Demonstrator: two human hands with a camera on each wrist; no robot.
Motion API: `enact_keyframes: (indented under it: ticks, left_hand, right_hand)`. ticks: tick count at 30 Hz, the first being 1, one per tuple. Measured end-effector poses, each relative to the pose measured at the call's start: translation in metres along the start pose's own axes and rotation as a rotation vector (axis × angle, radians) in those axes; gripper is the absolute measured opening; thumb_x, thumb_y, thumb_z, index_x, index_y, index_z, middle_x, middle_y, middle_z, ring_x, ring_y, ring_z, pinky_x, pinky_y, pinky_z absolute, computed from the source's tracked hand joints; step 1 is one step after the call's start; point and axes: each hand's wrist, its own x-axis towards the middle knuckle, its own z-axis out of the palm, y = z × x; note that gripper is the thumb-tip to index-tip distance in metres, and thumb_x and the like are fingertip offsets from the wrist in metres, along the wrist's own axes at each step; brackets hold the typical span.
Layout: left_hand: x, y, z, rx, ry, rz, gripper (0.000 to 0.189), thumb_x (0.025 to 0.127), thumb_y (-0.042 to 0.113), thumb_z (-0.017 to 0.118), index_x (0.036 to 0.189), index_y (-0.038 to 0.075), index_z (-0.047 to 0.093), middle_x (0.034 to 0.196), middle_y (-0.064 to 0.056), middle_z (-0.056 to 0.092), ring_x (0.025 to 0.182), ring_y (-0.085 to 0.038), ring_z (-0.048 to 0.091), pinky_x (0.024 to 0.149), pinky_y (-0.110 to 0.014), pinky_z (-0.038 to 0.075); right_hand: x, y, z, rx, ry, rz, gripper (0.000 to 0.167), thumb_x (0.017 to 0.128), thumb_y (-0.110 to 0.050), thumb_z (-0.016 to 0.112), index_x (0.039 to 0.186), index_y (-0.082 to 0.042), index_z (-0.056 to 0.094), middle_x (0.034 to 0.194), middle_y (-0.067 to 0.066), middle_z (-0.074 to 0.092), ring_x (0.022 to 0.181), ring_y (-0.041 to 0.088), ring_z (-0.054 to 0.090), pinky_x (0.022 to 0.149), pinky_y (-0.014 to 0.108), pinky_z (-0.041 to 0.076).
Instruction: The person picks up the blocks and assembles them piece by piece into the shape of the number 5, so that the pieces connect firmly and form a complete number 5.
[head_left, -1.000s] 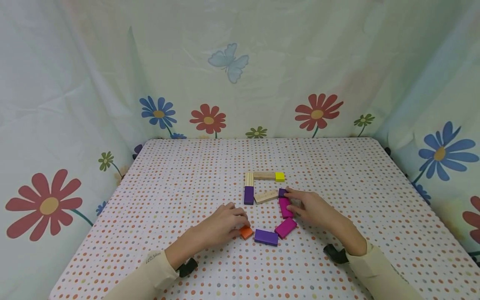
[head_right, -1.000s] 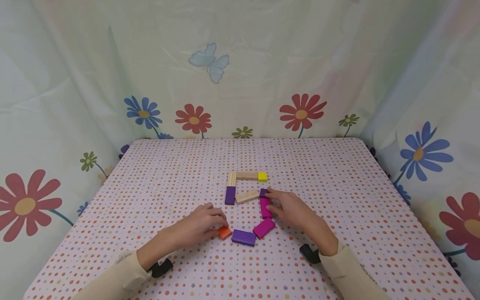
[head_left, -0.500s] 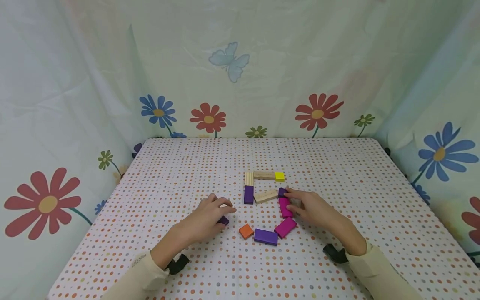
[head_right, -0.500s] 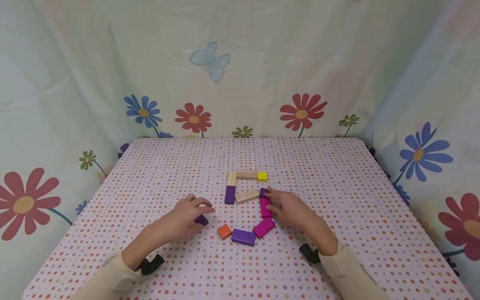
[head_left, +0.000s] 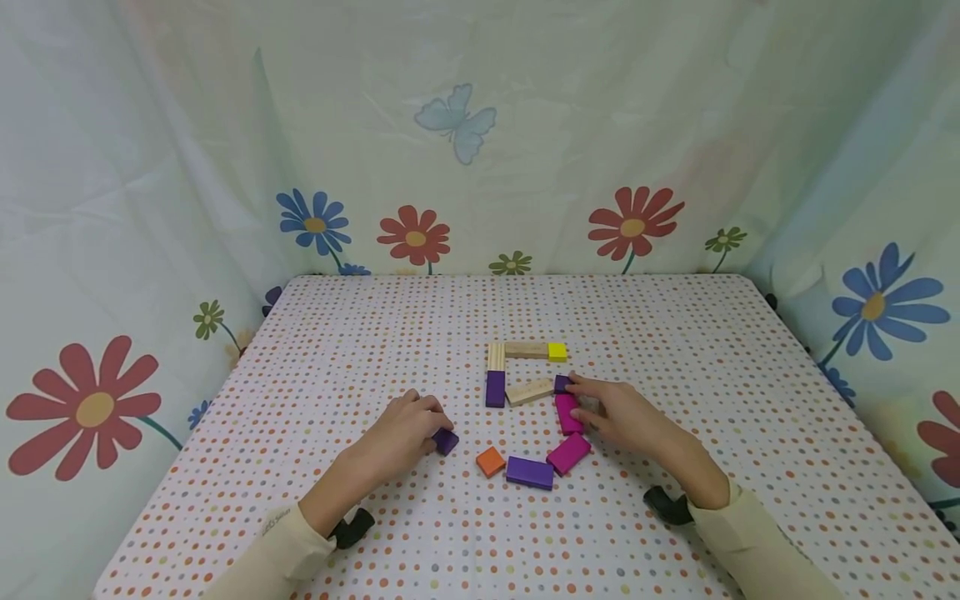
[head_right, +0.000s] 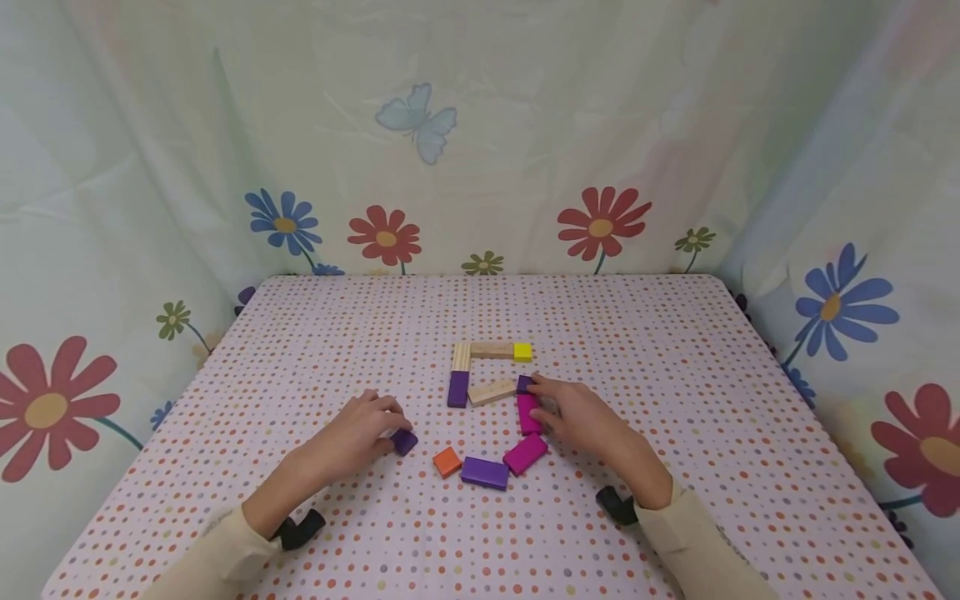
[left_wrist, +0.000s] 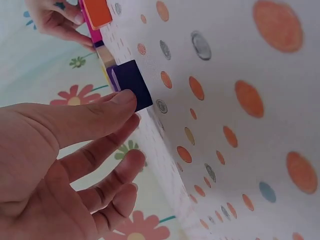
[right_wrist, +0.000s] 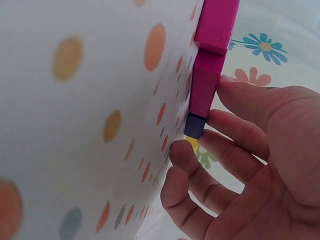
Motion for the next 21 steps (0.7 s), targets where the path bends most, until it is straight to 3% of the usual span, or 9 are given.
enact_keyframes:
  ticks: [10,15,21]
  left_hand:
    - [0.009,0.005,0.003,-0.006,-0.031,-0.039,0.023,0.093,0.014,0.081,0.116,0.015,0.081,0.117,-0.004,0.074,0.102,-0.024,0.06,0.089,-0.045,0.052]
    - [0.009,0.008,0.006,-0.028,-0.027,-0.032,0.025,0.093,0.017,0.081,0.118,0.015,0.081,0.115,-0.002,0.073,0.099,-0.02,0.059,0.087,-0.04,0.051]
    - [0.009,0.011,0.006,-0.057,-0.031,-0.011,0.026,0.095,0.018,0.08,0.121,0.013,0.08,0.116,-0.005,0.073,0.104,-0.024,0.062,0.089,-0.043,0.052]
  right_hand:
    - [0.001,-0.001,0.0,-0.003,-0.005,0.008,0.046,0.105,-0.018,0.068,0.147,-0.001,0.061,0.162,0.021,0.051,0.064,0.005,0.052,0.058,0.021,0.044]
    - [0.001,-0.001,0.0,-0.005,-0.009,0.012,0.046,0.104,-0.018,0.068,0.147,-0.001,0.061,0.162,0.02,0.051,0.065,0.005,0.052,0.058,0.021,0.044]
    - [0.001,-0.001,0.0,-0.007,-0.009,0.014,0.047,0.104,-0.018,0.068,0.147,-0.001,0.061,0.162,0.021,0.051,0.065,0.006,0.052,0.058,0.021,0.044]
